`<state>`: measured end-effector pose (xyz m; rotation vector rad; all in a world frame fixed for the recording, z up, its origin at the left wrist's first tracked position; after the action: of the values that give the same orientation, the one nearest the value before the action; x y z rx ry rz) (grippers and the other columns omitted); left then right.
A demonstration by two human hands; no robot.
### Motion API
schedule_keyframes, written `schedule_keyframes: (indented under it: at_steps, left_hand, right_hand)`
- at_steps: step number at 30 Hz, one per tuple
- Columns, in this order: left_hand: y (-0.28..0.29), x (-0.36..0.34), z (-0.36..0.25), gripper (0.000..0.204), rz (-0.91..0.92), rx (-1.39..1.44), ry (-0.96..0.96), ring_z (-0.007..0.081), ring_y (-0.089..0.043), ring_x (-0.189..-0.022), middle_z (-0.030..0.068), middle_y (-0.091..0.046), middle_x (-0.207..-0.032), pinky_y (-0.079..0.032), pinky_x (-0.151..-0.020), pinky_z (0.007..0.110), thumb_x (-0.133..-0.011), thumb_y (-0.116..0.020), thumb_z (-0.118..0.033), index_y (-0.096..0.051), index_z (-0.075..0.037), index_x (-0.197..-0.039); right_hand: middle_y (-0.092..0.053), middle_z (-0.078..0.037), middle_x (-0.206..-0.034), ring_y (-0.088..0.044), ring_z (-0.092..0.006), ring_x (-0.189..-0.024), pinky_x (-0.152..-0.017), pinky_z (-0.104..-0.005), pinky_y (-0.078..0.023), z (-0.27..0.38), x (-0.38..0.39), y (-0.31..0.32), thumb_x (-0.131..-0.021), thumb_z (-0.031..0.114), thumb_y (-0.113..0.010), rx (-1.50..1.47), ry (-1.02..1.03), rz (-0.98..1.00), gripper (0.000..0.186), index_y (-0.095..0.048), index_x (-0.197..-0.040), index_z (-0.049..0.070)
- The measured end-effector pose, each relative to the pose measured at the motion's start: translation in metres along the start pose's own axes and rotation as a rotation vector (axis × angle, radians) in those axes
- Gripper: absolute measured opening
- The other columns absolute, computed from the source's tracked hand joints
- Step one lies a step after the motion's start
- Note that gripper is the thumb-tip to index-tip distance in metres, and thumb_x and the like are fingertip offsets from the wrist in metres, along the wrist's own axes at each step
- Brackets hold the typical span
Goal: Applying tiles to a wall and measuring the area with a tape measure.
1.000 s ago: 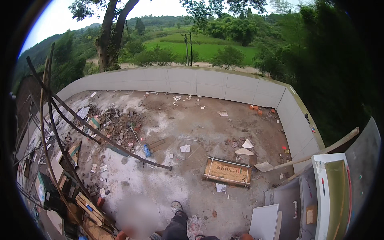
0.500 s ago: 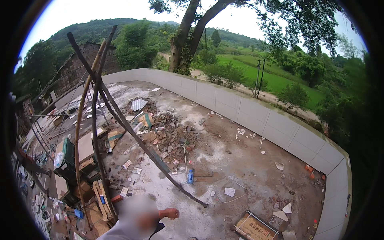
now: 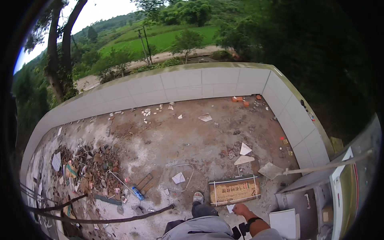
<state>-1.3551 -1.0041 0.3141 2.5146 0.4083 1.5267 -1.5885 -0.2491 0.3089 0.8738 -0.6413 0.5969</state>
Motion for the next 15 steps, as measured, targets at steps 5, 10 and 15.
schedule_keyframes:
  at_steps: [5, 10, 15]
  left_hand:
    - [0.002, -0.062, -0.153, 0.003, -0.039, -0.136, -0.099, 0.0223, -0.059, -0.048, 0.0127, -0.059, -0.061, -0.047, -0.042, 0.033, -0.081, -0.062, 0.0, -0.062, 0.003, -0.082]
    - [0.008, -0.131, -0.409, 0.008, -0.066, 0.447, -0.675, 0.008, -0.044, -0.046, -0.0023, -0.049, -0.06, -0.037, -0.042, 0.021, -0.087, -0.062, -0.014, -0.058, -0.008, -0.084]
    - [-0.152, -0.104, -0.761, 0.021, 0.291, 1.117, -0.916, 0.0109, -0.055, -0.072, 0.0004, -0.057, -0.076, -0.049, -0.088, 0.031, -0.095, -0.057, -0.019, -0.06, -0.006, -0.112]
  right_hand:
    - [-0.065, -0.024, -0.099, -0.061, -0.041, -0.096, -0.082, -0.0499, -0.048, 0.084, -0.093, 0.143, -0.089, 0.042, -0.05, 0.046, 0.088, -0.368, 0.044, -0.067, -0.094, 0.001]
    - [-0.066, -0.011, -0.078, -0.062, -0.0207, -0.061, -0.059, -0.0364, -0.048, 0.161, -0.152, 0.253, -0.09, 0.033, -0.062, -0.617, 0.081, -0.485, 0.03, -0.063, -0.091, 0.003]
    - [-0.061, 0.0, -0.07, -0.052, -0.0104, -0.054, -0.055, -0.0259, -0.044, 0.214, -0.162, 0.365, -0.092, 0.026, -0.063, -1.563, 0.243, -0.831, 0.016, -0.062, -0.091, 0.01]
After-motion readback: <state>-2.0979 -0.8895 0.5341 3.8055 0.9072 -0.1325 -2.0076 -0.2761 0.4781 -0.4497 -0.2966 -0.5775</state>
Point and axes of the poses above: each hand's wrist, its own x-axis away from the middle knuckle, its own y-axis out of the back of the hand, z = x × y, the point moved 3 cm from there along -x, towards the middle knuckle
